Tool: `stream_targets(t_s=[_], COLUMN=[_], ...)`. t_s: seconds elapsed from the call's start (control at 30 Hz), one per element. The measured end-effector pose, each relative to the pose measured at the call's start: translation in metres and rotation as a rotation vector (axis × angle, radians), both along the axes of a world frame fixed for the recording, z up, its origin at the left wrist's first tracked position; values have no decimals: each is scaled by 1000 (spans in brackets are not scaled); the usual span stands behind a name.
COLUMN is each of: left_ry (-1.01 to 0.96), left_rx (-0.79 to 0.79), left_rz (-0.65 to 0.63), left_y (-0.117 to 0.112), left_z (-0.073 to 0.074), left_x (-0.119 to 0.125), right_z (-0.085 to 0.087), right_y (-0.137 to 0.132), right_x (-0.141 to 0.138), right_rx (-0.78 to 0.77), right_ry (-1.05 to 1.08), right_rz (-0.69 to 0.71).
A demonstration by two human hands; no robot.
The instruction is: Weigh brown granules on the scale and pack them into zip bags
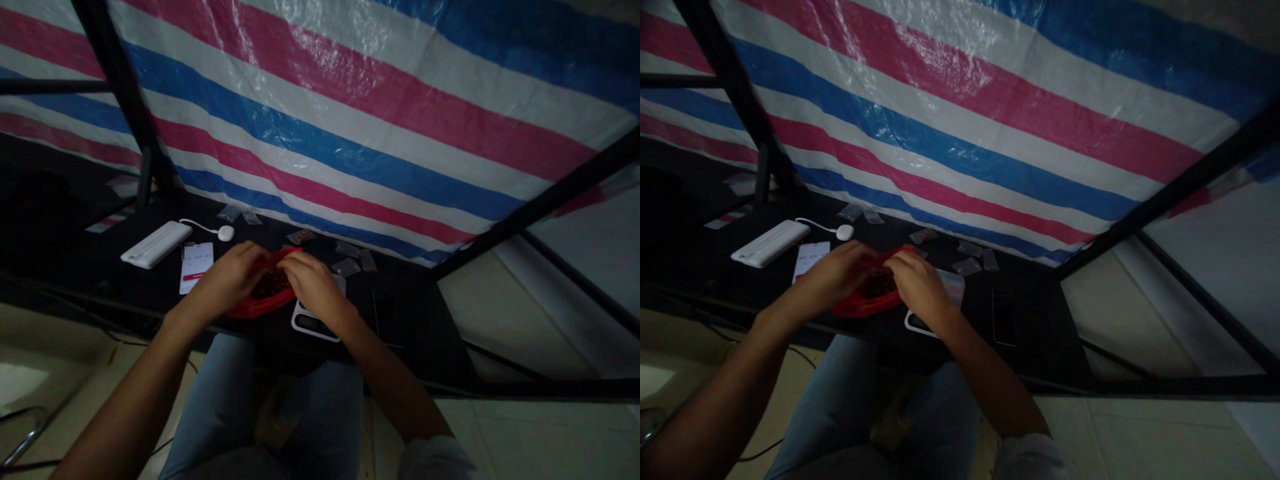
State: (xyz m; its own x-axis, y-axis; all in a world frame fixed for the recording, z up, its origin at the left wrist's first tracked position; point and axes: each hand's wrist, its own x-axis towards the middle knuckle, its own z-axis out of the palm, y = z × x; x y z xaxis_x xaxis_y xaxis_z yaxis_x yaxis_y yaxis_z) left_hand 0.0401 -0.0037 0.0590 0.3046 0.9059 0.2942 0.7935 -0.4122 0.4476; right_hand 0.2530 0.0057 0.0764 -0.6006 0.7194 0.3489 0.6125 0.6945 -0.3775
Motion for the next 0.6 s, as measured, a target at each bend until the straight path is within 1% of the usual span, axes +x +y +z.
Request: stream_targets(t_s=[0.03,0.07,0.1,0.17,0.2,0.23,0.3,0.37,0.43,0.5,0.6], left_ry=[6,23,37,58,69,84,130,184,225,243,222], left_rx=[-67,-130,-181,-264,-301,-333,-395,-443,-470,-461,-353], left_rz=[-118,-194,-226,-230,-218,-194,-120,-40,5,-4,-73], left_y=[6,12,18,26,28,28,25,20,15,11,11], left_z=[-4,-10,-17,-33,-40,-47,-55,-58,-57,-53,-47], left_x=[2,4,5,5,5,4,1,-1,-1,0,2], right_z=[-3,-8,-13,-26,-32,-38,-47,-53,-56,-57,-50], right_y=[-1,0,2,10,15,21,35,48,60,67,69], right_x=[-5,-8,-10,-11,-11,-10,-10,-11,-12,-11,-5], right_rx=[-35,-65,-89,-132,-152,-174,-224,-285,-339,-356,-318], right_ry=[-104,-206,-291,-396,-414,-412,-369,-294,-239,-229,-264], right_rz=[23,14,-21,-101,-119,-119,-58,48,159,231,254])
